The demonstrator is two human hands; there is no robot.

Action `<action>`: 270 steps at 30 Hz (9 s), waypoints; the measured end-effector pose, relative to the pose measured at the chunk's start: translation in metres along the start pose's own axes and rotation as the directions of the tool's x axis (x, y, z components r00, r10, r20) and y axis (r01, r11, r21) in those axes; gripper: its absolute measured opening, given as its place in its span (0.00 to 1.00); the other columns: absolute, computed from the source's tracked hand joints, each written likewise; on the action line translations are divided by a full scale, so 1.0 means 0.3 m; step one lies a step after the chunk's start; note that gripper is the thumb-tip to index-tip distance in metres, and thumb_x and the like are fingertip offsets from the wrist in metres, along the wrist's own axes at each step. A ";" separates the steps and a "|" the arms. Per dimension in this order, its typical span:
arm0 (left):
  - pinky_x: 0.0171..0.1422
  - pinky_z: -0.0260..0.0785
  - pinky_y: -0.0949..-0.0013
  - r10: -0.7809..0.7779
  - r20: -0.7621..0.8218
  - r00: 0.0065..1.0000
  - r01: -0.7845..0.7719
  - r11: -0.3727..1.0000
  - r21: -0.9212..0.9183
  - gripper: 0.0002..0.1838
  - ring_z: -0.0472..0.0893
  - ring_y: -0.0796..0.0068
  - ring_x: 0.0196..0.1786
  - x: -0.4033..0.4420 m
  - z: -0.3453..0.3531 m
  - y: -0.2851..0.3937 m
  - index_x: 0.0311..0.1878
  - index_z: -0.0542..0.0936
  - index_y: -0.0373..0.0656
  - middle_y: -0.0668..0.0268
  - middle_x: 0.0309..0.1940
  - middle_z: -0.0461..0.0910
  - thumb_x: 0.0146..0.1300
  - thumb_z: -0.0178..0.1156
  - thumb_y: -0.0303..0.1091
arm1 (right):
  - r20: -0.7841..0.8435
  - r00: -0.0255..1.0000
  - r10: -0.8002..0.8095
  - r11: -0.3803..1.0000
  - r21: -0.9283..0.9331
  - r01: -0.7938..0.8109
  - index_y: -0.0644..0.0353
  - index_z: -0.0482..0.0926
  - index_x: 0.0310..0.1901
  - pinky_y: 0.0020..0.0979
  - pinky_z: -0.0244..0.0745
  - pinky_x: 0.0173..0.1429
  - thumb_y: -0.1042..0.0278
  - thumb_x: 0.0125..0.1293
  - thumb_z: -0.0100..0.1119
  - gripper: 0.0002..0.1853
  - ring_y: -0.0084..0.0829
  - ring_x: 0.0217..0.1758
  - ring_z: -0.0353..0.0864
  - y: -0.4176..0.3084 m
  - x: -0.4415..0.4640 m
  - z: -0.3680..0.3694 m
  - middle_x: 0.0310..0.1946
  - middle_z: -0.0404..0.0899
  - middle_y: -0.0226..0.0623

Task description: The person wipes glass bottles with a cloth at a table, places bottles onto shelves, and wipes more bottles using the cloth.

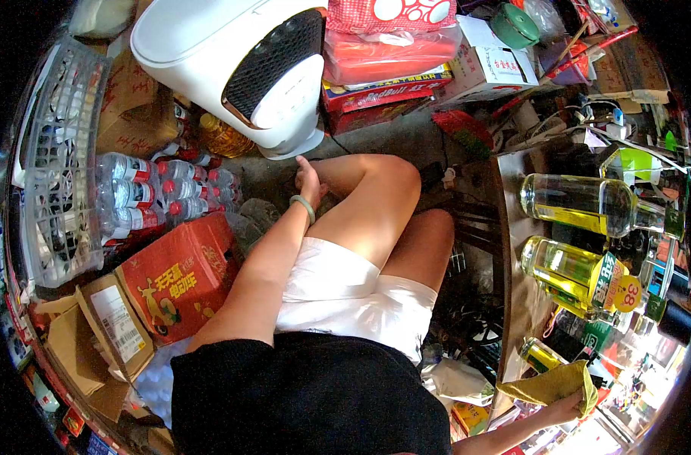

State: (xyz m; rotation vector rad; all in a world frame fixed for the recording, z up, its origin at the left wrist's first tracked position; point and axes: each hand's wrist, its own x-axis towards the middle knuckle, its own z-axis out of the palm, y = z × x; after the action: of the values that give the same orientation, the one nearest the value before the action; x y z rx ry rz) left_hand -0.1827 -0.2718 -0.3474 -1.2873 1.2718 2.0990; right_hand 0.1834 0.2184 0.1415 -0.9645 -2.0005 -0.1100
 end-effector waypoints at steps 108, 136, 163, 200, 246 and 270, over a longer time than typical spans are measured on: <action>0.64 0.70 0.68 0.351 0.734 0.582 -0.173 0.935 -0.310 0.13 0.79 0.75 0.51 -0.946 0.324 0.360 0.51 0.75 0.42 0.66 0.44 0.80 0.64 0.59 0.21 | -0.022 0.960 0.279 0.878 0.411 -0.246 0.70 0.77 0.54 0.32 0.75 0.52 0.60 0.66 0.60 0.22 0.31 0.49 0.79 0.010 -0.091 0.061 0.50 0.80 0.40; 0.40 0.76 0.60 -0.231 0.836 0.498 -0.672 -0.713 0.203 0.25 0.84 0.65 0.39 -0.459 0.452 -0.045 0.46 0.80 0.40 0.57 0.36 0.84 0.74 0.40 0.50 | 0.066 0.991 0.118 0.801 0.584 -0.134 0.60 0.78 0.45 0.36 0.77 0.45 0.71 0.47 0.69 0.21 0.41 0.39 0.82 -0.225 -0.105 0.083 0.37 0.81 0.41; 0.49 0.73 0.57 -0.076 0.530 0.845 -0.113 -0.993 0.036 0.29 0.83 0.61 0.47 -0.020 0.334 -0.181 0.51 0.80 0.42 0.58 0.44 0.83 0.73 0.38 0.57 | 0.083 0.988 0.129 0.814 0.561 -0.153 0.61 0.78 0.46 0.36 0.76 0.48 0.73 0.48 0.69 0.20 0.44 0.42 0.82 -0.255 -0.087 0.065 0.38 0.82 0.42; 0.57 0.70 0.56 -0.142 0.470 0.871 -0.186 -0.981 0.047 0.33 0.80 0.60 0.54 0.081 0.272 -0.078 0.55 0.79 0.43 0.58 0.51 0.81 0.71 0.37 0.61 | -0.035 0.999 0.021 0.933 0.359 -0.007 0.68 0.71 0.58 0.33 0.71 0.61 0.77 0.61 0.61 0.22 0.32 0.55 0.77 -0.158 -0.148 0.054 0.53 0.76 0.41; 0.66 0.61 0.56 -0.425 0.286 0.859 -0.337 -0.889 -0.310 0.41 0.71 0.60 0.67 -0.143 0.355 -0.040 0.65 0.73 0.42 0.58 0.65 0.73 0.69 0.33 0.68 | -0.178 0.945 0.275 0.913 0.357 -0.199 0.66 0.76 0.51 0.30 0.73 0.50 0.68 0.69 0.58 0.13 0.29 0.46 0.78 -0.044 -0.166 0.044 0.45 0.80 0.37; 0.64 0.61 0.50 -0.141 0.469 0.872 -0.179 -0.983 0.038 0.36 0.73 0.60 0.65 0.073 0.272 -0.073 0.63 0.76 0.50 0.61 0.63 0.75 0.69 0.35 0.67 | -0.085 0.967 0.240 0.922 0.332 -0.199 0.68 0.75 0.53 0.31 0.73 0.53 0.69 0.67 0.58 0.16 0.29 0.49 0.78 -0.051 -0.157 0.037 0.47 0.80 0.40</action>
State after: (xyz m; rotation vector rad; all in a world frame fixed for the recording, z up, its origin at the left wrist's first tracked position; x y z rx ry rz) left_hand -0.2211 -0.1947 -0.3625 0.8706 2.1989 -0.8577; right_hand 0.1799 0.1847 0.1037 -0.9366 -1.7152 0.2682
